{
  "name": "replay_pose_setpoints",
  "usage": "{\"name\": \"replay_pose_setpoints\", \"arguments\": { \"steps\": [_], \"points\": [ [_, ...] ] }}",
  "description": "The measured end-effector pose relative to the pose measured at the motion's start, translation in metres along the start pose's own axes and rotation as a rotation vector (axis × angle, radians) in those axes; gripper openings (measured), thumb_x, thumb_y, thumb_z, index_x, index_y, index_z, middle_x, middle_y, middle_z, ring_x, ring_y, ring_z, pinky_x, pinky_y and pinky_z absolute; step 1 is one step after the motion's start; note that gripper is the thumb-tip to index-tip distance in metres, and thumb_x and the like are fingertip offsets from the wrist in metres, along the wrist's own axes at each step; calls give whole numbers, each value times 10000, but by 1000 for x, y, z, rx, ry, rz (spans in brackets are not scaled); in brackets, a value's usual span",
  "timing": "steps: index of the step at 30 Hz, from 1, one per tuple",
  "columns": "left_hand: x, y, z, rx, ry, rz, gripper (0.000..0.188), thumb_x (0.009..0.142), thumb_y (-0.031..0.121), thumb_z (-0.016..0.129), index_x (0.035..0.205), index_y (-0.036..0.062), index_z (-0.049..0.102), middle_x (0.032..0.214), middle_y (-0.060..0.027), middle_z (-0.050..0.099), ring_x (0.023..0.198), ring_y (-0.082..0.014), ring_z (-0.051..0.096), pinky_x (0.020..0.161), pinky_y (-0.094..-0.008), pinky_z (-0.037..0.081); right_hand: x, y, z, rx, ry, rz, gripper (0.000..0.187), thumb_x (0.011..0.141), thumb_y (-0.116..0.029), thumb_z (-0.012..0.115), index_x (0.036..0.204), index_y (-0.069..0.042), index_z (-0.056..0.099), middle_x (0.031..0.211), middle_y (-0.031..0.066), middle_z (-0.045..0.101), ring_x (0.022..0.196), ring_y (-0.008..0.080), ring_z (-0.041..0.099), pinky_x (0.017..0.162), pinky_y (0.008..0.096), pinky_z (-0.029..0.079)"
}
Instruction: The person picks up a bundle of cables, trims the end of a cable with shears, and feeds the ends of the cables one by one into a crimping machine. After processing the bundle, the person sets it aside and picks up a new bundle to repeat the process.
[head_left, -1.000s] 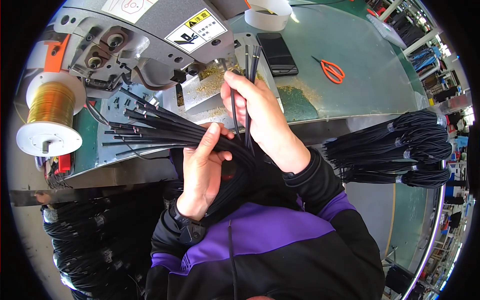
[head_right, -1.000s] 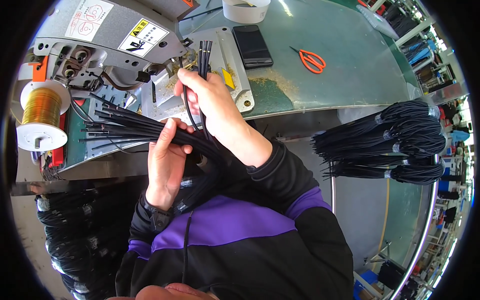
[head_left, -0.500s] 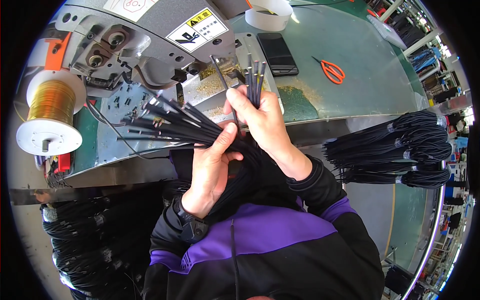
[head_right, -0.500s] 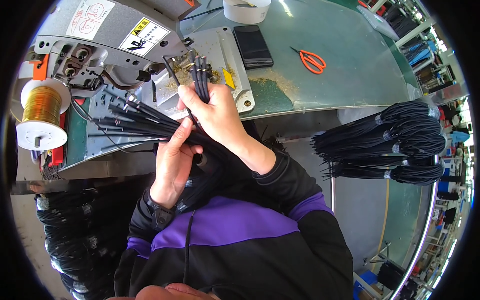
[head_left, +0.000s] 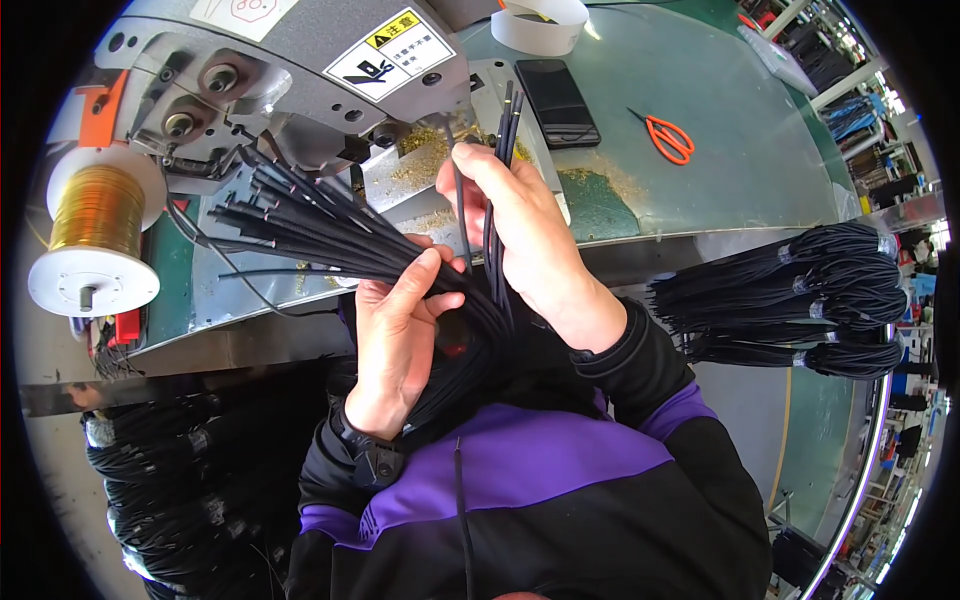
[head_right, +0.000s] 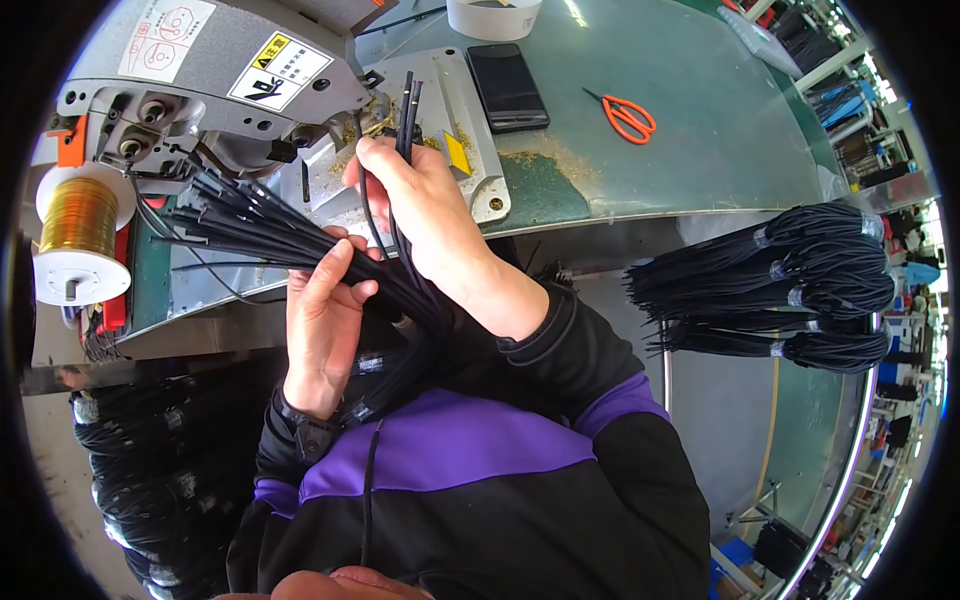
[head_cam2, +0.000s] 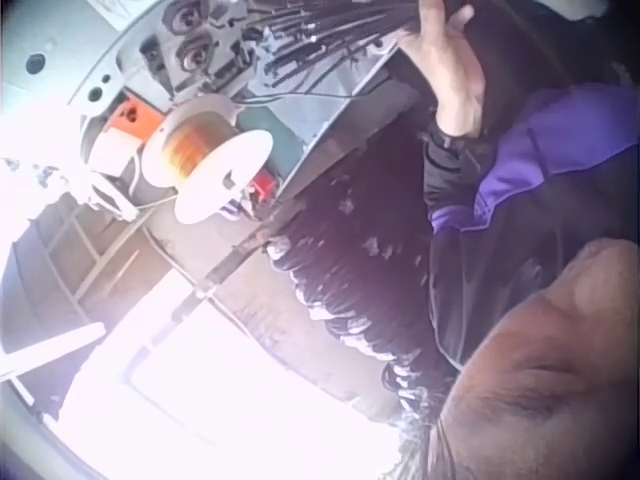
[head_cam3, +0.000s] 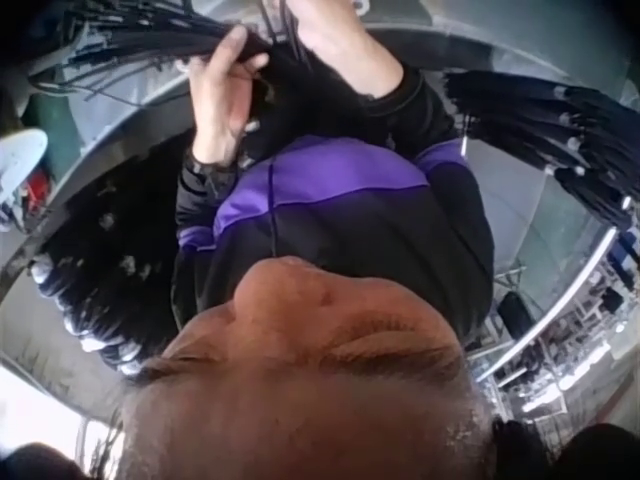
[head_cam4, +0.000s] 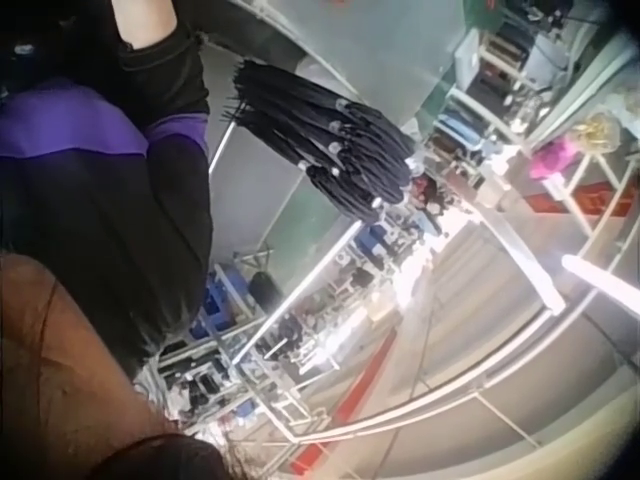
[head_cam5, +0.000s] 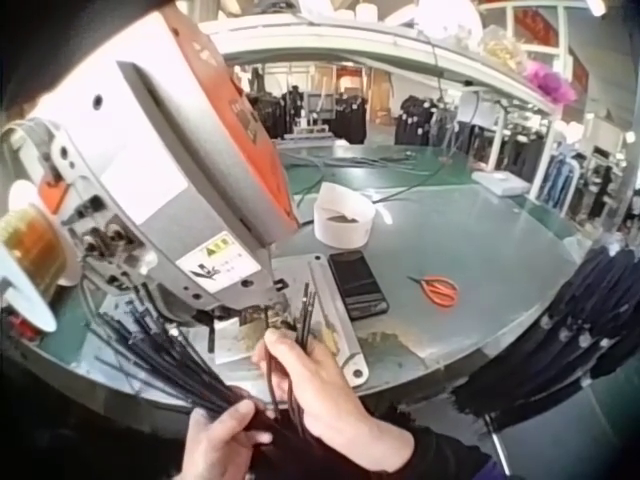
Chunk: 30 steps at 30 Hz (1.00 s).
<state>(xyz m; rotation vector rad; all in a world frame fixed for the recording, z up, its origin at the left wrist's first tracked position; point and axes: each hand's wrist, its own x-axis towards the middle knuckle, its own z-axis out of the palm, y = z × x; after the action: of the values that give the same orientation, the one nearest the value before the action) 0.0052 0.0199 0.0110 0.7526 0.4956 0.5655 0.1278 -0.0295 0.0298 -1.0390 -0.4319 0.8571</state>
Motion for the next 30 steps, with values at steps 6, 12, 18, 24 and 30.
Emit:
{"name": "replay_pose_setpoints", "arguments": {
  "steps": [6, 12, 18, 24, 30],
  "points": [
    [2, -11, 0, 123, -24, -32, 153, 801, 72, 589, 944, 38, 545, 815, -29, 572, 730, -141, 574, 447, -202, 414, -7, 12, -5, -293, -28, -179, 283, 846, -306, 501, 726, -57, 564, 545, -44, 438, 473, 33, 352, 431, 175, 264],
    [-3, -17, -2, 75, -52, -23, 131, 811, 88, 582, 929, 49, 542, 806, -31, 574, 725, -142, 574, 461, -207, 431, -11, 8, -12, -145, -99, -33, 277, 836, -290, 515, 712, -48, 566, 521, -43, 430, 457, 41, 358, 431, 183, 263],
    [-2, 0, 0, -5, 10, 33, 110, 836, 118, 548, 921, 48, 538, 805, -50, 578, 744, -160, 582, 501, -222, 467, 7, 7, -11, 153, -123, 206, 283, 823, -297, 528, 710, -41, 567, 529, -44, 430, 456, 42, 352, 431, 186, 257],
    [2, -6, 1, 11, -9, 14, 134, 841, 147, 545, 926, 43, 534, 815, -67, 582, 757, -175, 591, 494, -229, 468, 9, 5, -9, 8, -63, 121, 287, 826, -309, 519, 729, -44, 568, 546, -38, 422, 462, 45, 343, 432, 187, 257],
    [3, -8, -4, 58, 15, -24, 172, 827, 163, 575, 944, 42, 544, 771, -49, 566, 663, -134, 558, 410, -186, 369, -5, 1, -25, 32, -267, 146, 324, 842, -335, 501, 739, -33, 554, 554, -32, 419, 466, 45, 346, 428, 185, 261]
  ]
}}
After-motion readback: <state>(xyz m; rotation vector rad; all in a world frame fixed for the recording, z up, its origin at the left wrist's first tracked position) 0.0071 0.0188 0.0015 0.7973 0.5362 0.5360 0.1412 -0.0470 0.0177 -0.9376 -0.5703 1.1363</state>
